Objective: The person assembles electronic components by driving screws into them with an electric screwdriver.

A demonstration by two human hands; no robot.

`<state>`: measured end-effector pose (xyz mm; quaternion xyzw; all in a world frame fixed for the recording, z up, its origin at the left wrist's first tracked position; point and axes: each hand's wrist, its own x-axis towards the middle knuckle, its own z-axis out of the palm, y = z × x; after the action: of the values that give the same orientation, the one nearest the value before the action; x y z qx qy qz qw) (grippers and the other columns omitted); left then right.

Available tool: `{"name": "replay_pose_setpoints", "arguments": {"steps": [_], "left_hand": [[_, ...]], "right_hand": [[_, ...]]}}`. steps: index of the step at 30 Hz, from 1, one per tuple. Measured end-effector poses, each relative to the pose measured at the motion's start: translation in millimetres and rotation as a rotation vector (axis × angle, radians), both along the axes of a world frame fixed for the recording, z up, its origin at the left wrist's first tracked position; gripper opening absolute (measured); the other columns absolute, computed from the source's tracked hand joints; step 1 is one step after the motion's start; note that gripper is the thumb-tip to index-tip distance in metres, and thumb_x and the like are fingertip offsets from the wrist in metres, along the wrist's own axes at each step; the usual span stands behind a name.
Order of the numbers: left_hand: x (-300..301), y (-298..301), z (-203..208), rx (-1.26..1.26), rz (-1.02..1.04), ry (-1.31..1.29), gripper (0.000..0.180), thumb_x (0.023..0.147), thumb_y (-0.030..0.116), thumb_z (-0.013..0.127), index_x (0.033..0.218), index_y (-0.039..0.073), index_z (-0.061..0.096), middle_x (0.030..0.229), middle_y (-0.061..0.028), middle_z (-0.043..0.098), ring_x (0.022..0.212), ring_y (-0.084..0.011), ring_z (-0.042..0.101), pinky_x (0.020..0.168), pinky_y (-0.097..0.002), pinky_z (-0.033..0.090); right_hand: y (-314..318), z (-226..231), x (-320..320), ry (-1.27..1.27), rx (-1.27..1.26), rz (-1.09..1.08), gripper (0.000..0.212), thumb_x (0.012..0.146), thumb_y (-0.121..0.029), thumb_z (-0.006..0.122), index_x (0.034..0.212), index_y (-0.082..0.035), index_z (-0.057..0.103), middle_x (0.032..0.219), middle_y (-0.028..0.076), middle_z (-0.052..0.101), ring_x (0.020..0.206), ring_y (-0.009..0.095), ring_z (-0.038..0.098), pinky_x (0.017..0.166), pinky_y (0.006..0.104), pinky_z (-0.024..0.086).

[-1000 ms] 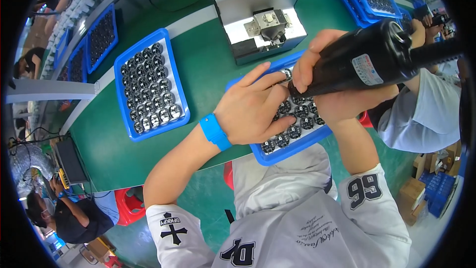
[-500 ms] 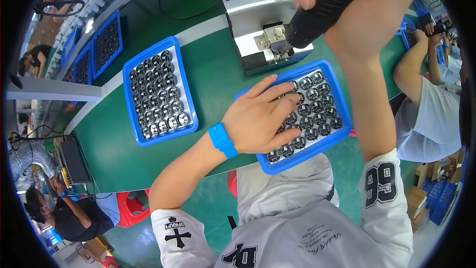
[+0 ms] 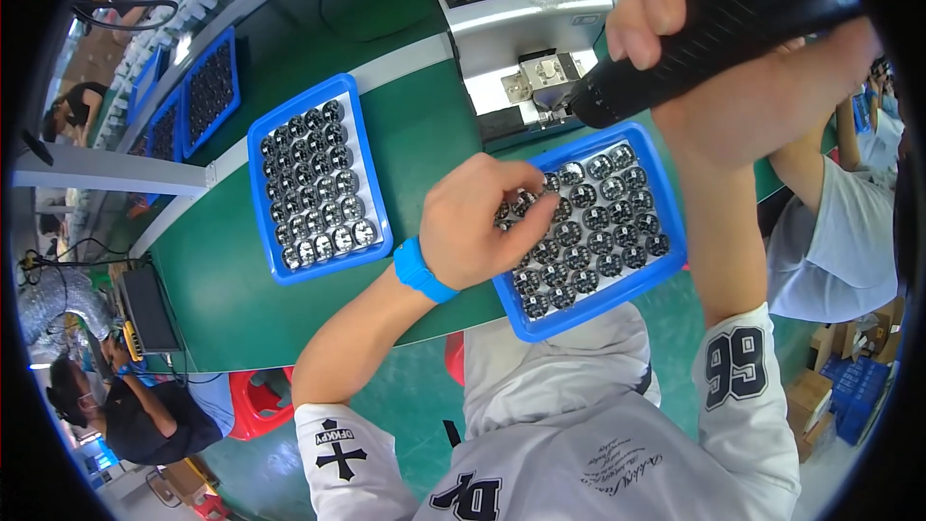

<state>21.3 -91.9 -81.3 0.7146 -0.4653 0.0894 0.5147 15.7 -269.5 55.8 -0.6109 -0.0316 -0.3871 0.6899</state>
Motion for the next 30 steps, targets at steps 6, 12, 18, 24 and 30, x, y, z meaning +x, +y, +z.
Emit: {"name": "replay_pose_setpoints", "arguments": {"steps": [6, 12, 18, 24, 30], "left_hand": [[0.3, -11.6, 33.1, -0.025, 0.035, 0.063, 0.036, 0.082, 0.005, 0.085, 0.115, 0.002, 0.069, 0.091, -0.0064, 0.07, 0.071, -0.0122, 0.062, 0.061, -0.0262, 0.051], [-7.7, -13.6, 41.2, -0.07, 0.092, 0.054, 0.018, 0.083, 0.001, 0.082, 0.099, 0.001, 0.075, 0.091, -0.0105, 0.072, 0.071, -0.0194, 0.068, 0.06, -0.0297, 0.055], [-14.0, -7.5, 56.8, 0.006, 0.153, 0.032, 0.012, 0.083, 0.001, 0.082, 0.092, 0.001, 0.075, 0.086, -0.0105, 0.072, 0.068, -0.021, 0.069, 0.058, -0.0306, 0.055], [-23.0, -10.9, 58.2, 0.049, 0.154, -0.034, 0.013, 0.08, 0.002, 0.084, 0.088, 0.003, 0.074, 0.083, -0.0086, 0.072, 0.065, -0.0203, 0.067, 0.056, -0.0305, 0.053], [-21.8, -16.4, 49.8, -0.032, 0.085, -0.078, 0.022, 0.074, 0.004, 0.088, 0.089, 0.003, 0.072, 0.084, -0.0079, 0.071, 0.068, -0.0234, 0.067, 0.059, -0.0326, 0.054]], "right_hand": [[-6.3, 9.7, -20.4, -0.054, 0.004, 0.09, 0.099, 0.091, -0.089, 0.027, 0.105, 0.003, 0.059, 0.06, 0.009, 0.055, 0.046, 0.02, 0.054, 0.046, 0.0307, 0.048], [-10.8, 10.1, -34.1, -0.096, 0.01, 0.21, 0.102, 0.088, -0.092, 0.027, 0.112, 0.003, 0.058, 0.065, 0.009, 0.056, 0.05, 0.021, 0.055, 0.05, 0.0315, 0.048], [-15.8, 8.9, -42.7, -0.135, 0.018, 0.339, 0.107, 0.086, -0.094, 0.028, 0.118, 0.003, 0.056, 0.069, 0.01, 0.057, 0.054, 0.021, 0.056, 0.054, 0.0324, 0.047], [-29.9, 3.6, -59.8, -0.135, 0.021, 0.437, 0.112, 0.083, -0.097, 0.028, 0.125, 0.003, 0.054, 0.073, 0.01, 0.058, 0.058, 0.021, 0.056, 0.058, 0.0332, 0.047], [-31.1, -5.2, -74.5, -0.112, 0.027, 0.55, 0.117, 0.08, -0.099, 0.028, 0.131, 0.003, 0.052, 0.078, 0.01, 0.059, 0.062, 0.021, 0.057, 0.062, 0.034, 0.047]]}}
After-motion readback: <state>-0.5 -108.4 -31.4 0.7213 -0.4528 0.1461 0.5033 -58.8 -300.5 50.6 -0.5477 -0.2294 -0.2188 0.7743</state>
